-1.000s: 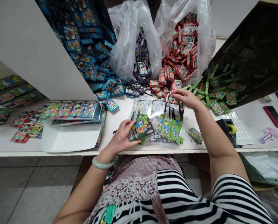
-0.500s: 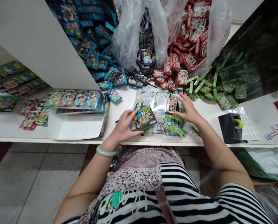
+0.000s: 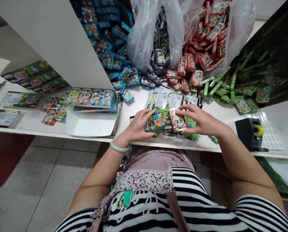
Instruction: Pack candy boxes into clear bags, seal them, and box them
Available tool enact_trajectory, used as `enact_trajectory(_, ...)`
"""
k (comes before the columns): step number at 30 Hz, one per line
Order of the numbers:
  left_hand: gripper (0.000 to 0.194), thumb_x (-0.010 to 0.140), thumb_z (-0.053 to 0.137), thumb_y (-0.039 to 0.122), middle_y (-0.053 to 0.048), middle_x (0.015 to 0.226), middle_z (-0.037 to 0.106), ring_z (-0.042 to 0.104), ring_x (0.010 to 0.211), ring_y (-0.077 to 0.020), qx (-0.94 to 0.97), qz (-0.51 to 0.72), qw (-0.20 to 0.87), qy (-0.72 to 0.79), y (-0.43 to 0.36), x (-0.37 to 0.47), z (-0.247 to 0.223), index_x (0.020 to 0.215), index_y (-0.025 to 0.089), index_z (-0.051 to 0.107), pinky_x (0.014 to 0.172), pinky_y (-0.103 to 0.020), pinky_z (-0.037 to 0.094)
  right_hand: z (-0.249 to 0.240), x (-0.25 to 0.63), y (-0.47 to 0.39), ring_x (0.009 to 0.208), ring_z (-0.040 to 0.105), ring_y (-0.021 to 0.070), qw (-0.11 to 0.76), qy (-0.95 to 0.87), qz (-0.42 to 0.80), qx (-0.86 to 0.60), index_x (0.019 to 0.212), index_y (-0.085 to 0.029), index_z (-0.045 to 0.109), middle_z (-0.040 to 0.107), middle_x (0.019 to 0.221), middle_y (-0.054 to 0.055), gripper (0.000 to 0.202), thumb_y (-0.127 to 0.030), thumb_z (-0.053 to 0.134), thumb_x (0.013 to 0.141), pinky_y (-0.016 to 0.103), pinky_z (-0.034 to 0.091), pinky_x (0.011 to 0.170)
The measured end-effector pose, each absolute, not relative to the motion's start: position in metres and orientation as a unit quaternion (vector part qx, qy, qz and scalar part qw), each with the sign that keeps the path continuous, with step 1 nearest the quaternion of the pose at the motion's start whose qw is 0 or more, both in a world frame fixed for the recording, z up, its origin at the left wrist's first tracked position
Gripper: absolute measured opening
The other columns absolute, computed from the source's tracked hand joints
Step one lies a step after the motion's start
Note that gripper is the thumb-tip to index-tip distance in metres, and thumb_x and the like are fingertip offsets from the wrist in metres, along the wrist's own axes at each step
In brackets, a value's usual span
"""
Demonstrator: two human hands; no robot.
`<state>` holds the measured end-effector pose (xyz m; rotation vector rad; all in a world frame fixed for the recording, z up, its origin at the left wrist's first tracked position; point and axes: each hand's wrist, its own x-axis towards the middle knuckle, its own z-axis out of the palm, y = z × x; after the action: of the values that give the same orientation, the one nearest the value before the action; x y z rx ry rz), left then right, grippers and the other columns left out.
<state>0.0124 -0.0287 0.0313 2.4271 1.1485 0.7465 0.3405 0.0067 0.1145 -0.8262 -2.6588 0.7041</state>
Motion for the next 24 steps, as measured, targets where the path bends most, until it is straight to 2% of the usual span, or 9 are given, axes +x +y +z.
enact_trajectory(8, 0.106, 0.071, 0.083, 0.047, -0.016, 0.143, 0.043, 0.046, 0.133, -0.0356, 0.871, 0.254, 0.198, 0.370, -0.033, 0.012, 0.031, 0.157, 0.026, 0.024, 0.112, -0.055, 0.044, 0.120, 0.338, 0.014, 0.129, 0.053, 0.0323, 0.099, -0.932, 0.225, -0.265, 0.146, -0.030, 0.051, 0.051, 0.144, 0.013, 0.066, -0.035, 0.073, 0.084, 0.052, 0.047, 0.106)
enact_trajectory(15, 0.102, 0.071, 0.082, 0.048, -0.015, 0.140, 0.047, 0.050, 0.129, -0.0337, 0.865, 0.270, 0.229, 0.356, -0.027, 0.022, 0.032, 0.155, 0.025, 0.029, 0.110, -0.054, 0.047, 0.119, 0.325, 0.024, 0.123, 0.056, 0.0341, 0.080, -0.936, 0.206, -0.273, 0.140, -0.025, 0.058, 0.056, 0.135, 0.014, 0.064, -0.040, 0.077, 0.080, 0.054, 0.049, 0.103)
enact_trajectory(18, 0.103, 0.071, 0.081, 0.053, -0.016, 0.140, 0.047, 0.050, 0.129, -0.0344, 0.858, 0.285, 0.215, 0.369, -0.027, 0.024, 0.028, 0.155, 0.024, 0.030, 0.109, -0.055, 0.047, 0.109, 0.321, 0.023, 0.131, 0.052, 0.0335, 0.110, -0.927, 0.241, -0.266, 0.145, -0.026, 0.051, 0.051, 0.144, 0.014, 0.074, -0.053, 0.076, 0.080, 0.053, 0.047, 0.107)
enact_trajectory(20, 0.103, 0.071, 0.082, 0.053, -0.016, 0.138, 0.047, 0.050, 0.128, -0.0345, 0.854, 0.286, 0.200, 0.386, -0.028, 0.022, 0.025, 0.155, 0.023, 0.029, 0.108, -0.055, 0.047, 0.100, 0.320, 0.019, 0.137, 0.048, 0.0337, 0.161, -0.911, 0.254, -0.283, 0.145, -0.026, 0.049, 0.049, 0.148, 0.015, 0.077, -0.060, 0.072, 0.080, 0.054, 0.044, 0.110)
enact_trajectory(22, 0.105, 0.070, 0.082, 0.053, -0.016, 0.137, 0.048, 0.051, 0.127, -0.0346, 0.848, 0.287, 0.183, 0.406, -0.030, 0.020, 0.023, 0.155, 0.023, 0.029, 0.108, -0.055, 0.047, 0.091, 0.317, 0.011, 0.137, 0.048, 0.0332, 0.219, -0.890, 0.246, -0.315, 0.140, -0.026, 0.053, 0.057, 0.140, 0.014, 0.065, -0.058, 0.066, 0.086, 0.056, 0.041, 0.112)
enact_trajectory(24, 0.106, 0.070, 0.082, 0.054, -0.016, 0.136, 0.048, 0.051, 0.126, -0.0349, 0.847, 0.286, 0.172, 0.414, -0.030, 0.019, 0.021, 0.155, 0.023, 0.028, 0.108, -0.055, 0.047, 0.082, 0.313, 0.002, 0.135, 0.050, 0.0321, 0.248, -0.874, 0.244, -0.338, 0.134, -0.028, 0.057, 0.066, 0.129, 0.011, 0.046, -0.050, 0.058, 0.094, 0.061, 0.035, 0.115)
